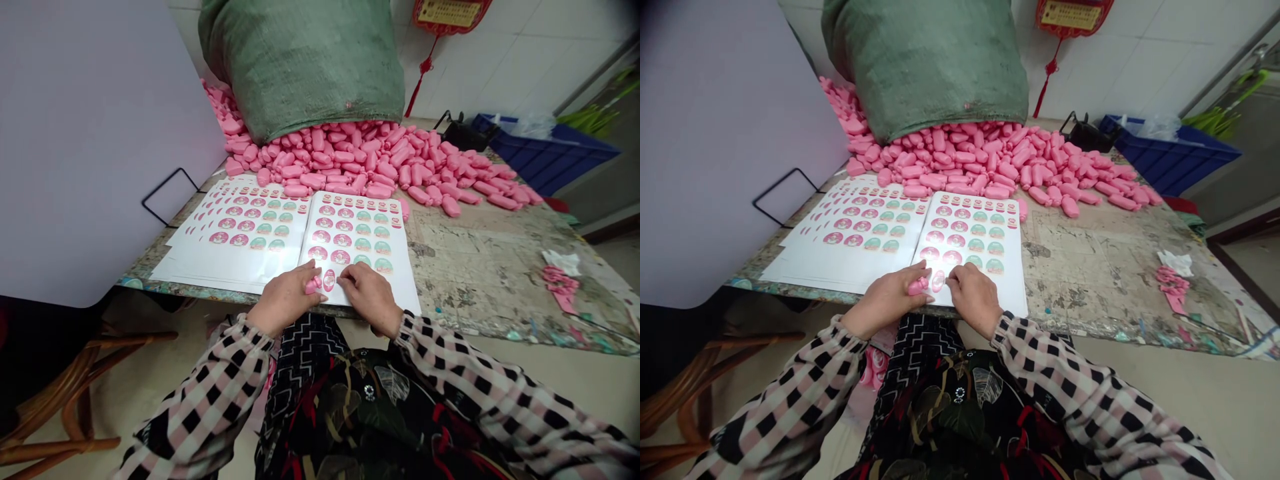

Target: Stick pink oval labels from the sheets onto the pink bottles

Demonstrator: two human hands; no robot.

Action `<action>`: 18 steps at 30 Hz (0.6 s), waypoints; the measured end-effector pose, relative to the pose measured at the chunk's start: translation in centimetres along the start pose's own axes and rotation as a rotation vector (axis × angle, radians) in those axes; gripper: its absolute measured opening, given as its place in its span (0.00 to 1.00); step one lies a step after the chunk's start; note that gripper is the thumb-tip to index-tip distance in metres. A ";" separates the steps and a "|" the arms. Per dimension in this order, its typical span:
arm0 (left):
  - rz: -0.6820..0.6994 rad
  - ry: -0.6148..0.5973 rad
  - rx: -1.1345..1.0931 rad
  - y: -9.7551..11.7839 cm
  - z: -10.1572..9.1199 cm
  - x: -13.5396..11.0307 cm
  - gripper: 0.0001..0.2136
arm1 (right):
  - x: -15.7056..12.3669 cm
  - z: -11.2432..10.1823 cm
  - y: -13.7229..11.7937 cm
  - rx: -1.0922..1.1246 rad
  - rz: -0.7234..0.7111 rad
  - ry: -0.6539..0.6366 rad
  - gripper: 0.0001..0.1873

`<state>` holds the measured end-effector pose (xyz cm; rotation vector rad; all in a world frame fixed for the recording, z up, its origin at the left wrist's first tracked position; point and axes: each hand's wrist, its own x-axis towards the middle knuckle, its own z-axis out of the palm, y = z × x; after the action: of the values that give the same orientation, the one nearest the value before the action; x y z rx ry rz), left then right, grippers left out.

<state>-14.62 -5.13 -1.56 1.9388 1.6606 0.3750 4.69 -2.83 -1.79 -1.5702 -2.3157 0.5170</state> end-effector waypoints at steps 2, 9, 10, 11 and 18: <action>0.014 -0.003 -0.002 -0.1 0.0 0.2 0.27 | 0.1 0.0 -0.1 0.010 0.029 -0.011 0.10; 0.046 -0.073 -0.014 -0.1 -0.5 1.2 0.31 | 0.8 -0.4 -0.6 0.046 0.112 -0.034 0.12; 0.044 -0.082 -0.016 -0.1 -0.5 1.3 0.31 | 1.0 -0.4 -0.7 0.057 0.135 -0.036 0.12; 0.043 -0.088 -0.018 -0.2 -0.5 1.4 0.32 | 1.1 -0.4 -0.7 0.072 0.158 -0.044 0.12; 0.061 -0.089 0.012 -0.2 -0.5 1.5 0.33 | 2.0 -0.4 -0.5 0.136 0.242 -0.088 0.10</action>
<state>-14.77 -3.53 -1.43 1.9890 1.5529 0.2982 3.73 -1.10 -1.08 -1.8033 -2.1107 0.7979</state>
